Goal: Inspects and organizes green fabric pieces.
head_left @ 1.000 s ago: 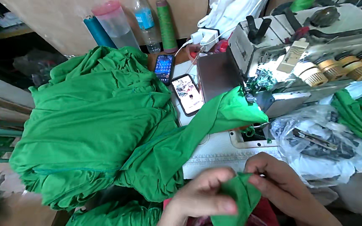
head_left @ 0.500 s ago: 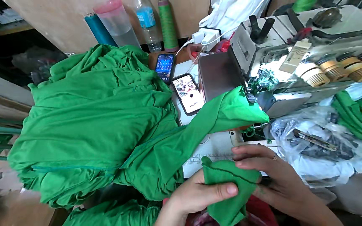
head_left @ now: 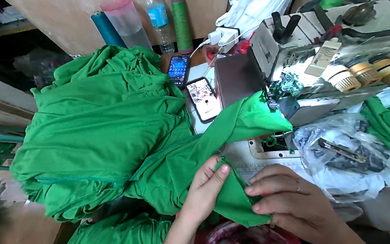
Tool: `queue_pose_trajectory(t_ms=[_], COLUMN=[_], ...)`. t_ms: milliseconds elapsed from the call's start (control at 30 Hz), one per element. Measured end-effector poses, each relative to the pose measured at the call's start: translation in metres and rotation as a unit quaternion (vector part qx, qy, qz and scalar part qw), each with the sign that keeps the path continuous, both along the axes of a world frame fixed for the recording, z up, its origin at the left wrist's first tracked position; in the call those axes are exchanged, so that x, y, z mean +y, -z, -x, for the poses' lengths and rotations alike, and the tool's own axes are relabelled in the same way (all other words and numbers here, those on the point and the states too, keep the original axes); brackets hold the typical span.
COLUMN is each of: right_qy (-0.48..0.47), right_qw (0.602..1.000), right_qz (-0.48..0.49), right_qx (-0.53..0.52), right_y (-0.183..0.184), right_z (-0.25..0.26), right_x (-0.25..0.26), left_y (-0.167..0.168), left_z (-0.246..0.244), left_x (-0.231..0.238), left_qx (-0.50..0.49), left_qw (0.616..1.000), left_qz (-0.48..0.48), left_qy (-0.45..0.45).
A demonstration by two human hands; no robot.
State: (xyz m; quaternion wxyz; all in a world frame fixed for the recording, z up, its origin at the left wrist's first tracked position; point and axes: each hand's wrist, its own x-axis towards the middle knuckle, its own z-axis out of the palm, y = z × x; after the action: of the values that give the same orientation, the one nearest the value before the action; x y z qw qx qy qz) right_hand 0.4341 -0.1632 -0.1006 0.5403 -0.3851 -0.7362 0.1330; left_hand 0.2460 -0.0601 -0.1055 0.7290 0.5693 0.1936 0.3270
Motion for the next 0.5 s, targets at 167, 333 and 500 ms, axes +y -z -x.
queue_pose_trajectory(t_ms=[167, 333, 500], right_qy=[-0.018, -0.012, 0.007], right_qw=[0.999, 0.999, 0.999], right_qz=[0.033, 0.035, 0.036], right_qx=[-0.005, -0.017, 0.025], right_y=[0.004, 0.007, 0.009], right_z=[0.001, 0.001, 0.007], right_x=[-0.001, 0.000, 0.000], left_y=[0.001, -0.008, -0.013], left_z=[0.004, 0.005, 0.007], left_x=[0.003, -0.006, -0.012], left_qx=[0.006, 0.027, 0.073], left_qw=[0.988, 0.980, 0.949], left_qz=[-0.149, -0.198, -0.305], left_qy=[-0.034, -0.025, -0.036])
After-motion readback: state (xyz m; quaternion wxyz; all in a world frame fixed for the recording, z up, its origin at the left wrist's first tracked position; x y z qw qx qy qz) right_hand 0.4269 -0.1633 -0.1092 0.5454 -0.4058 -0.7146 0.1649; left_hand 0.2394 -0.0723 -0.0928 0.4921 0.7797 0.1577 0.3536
